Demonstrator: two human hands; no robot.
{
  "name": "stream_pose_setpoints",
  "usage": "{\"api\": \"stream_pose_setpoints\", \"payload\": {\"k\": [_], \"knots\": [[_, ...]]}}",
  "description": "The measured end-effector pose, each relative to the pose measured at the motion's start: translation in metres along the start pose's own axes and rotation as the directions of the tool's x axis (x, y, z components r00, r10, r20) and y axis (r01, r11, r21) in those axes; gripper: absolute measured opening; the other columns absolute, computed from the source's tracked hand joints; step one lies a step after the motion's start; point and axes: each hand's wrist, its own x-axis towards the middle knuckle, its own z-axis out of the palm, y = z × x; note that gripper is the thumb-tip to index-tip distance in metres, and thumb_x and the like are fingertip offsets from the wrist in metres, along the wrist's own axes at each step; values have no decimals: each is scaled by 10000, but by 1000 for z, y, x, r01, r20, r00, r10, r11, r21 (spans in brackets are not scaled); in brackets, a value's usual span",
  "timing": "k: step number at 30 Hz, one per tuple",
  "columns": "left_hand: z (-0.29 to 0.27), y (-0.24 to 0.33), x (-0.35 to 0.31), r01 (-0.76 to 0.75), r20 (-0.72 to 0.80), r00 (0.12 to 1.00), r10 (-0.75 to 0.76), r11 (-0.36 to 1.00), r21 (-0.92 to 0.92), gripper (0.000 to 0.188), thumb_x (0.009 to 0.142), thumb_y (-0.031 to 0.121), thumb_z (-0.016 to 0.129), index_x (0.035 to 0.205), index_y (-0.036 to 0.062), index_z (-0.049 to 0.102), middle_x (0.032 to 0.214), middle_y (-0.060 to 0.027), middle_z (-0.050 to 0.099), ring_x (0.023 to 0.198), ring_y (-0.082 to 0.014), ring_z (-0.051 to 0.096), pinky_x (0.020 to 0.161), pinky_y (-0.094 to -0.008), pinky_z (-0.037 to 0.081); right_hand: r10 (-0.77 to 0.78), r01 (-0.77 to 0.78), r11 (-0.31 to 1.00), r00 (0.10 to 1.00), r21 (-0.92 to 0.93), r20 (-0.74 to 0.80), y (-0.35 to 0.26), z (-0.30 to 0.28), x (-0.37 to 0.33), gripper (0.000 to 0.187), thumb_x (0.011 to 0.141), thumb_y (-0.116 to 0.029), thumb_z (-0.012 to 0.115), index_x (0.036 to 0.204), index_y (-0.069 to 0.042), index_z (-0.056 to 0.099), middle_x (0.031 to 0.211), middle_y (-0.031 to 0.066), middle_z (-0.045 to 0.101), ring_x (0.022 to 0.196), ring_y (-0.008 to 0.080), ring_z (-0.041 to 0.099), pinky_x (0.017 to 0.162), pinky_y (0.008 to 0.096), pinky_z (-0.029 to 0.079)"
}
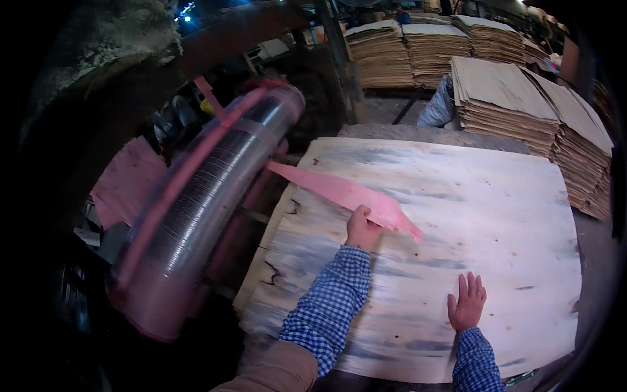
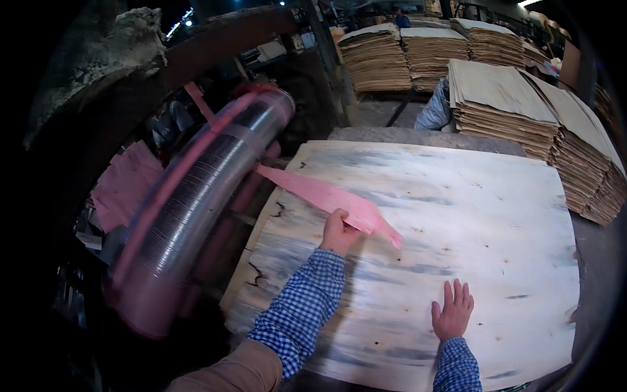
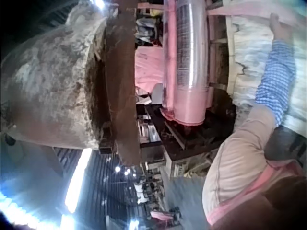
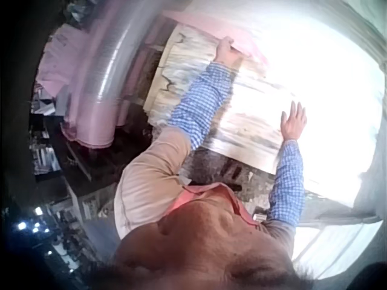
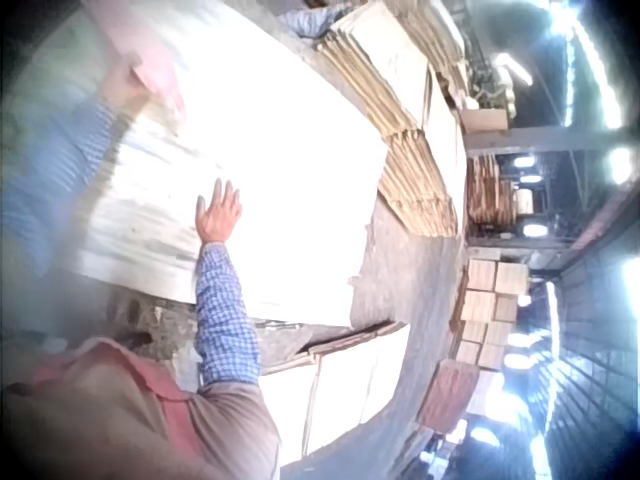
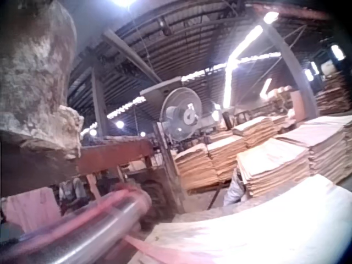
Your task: The person selects wood veneer sheets from a stack and feeds them one at a time into a rolling machine.
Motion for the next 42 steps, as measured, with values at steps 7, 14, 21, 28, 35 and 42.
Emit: {"api": "stream_pose_setpoints", "payload": {"k": [7, 14, 21, 28, 35, 42], "knots": [[6, 3, -14, -12, -35, 999, 13, 1000, 8, 271, 800, 49, 478, 1063, -10, 506, 1118, -149, 583, 1108, -352, 565, 1009, -608, 427, 26, -27, 998, 999, 49, 19, 3, -1, -3, 643, 834, -300, 633, 1406, -80, 437, 1500, 168, 352, 1422, 396, 235, 1114, 572, 195], [19, 8, -40, -47, -1, 999, 47, 998, 52, 313, 807, 67, 465, 1104, -19, 516, 1147, -147, 581, 1132, -336, 554, 1038, -564, 415, -5, 7, 992, 1000, 125, -22, 18, 6, -9, 674, 835, -351, 638, 1416, -81, 430, 1509, 168, 344, 1428, 400, 224, 1120, 594, 170], [27, -3, -72, -80, 47, 996, 72, 975, 209, 381, 787, 76, 454, 1151, -12, 525, 1203, -151, 580, 1177, -340, 535, 1058, -564, 386, -123, 129, 934, 992, 333, -39, 54, 1, -14, 541, 870, -393, 624, 1304, -76, 561, 1431, 188, 443, 1381, 413, 305, 1099, 581, 233], [31, -32, -79, -49, -90, 994, 60, 992, 119, 416, 773, 70, 437, 1172, -22, 510, 1237, -176, 560, 1200, -362, 513, 1065, -604, 349, -102, 91, 966, 994, 242, 31, 159, -66, -81, 518, 832, -294, 653, 1279, -51, 552, 1393, 208, 459, 1341, 440, 343, 1074, 585, 259], [27, -63, -67, -49, -86, 994, 63, 986, 159, 372, 788, 57, 445, 1145, -45, 466, 1145, -205, 536, 1125, -392, 533, 959, -609, 430, -8, 1, 998, 993, 60, 116, 174, -78, -108, 646, 801, -311, 657, 1363, -58, 465, 1473, 196, 368, 1402, 439, 245, 1097, 605, 201], [37, -79, -67, -58, -70, 996, 61, 998, 36, 333, 794, 60, 440, 1113, -29, 472, 1151, -194, 534, 1106, -385, 536, 953, -633, 426, -5, -1, 998, 993, 59, 115, 169, -79, -104, 646, 798, -315, 664, 1358, -57, 473, 1481, 188, 363, 1407, 429, 241, 1100, 602, 204]]}}
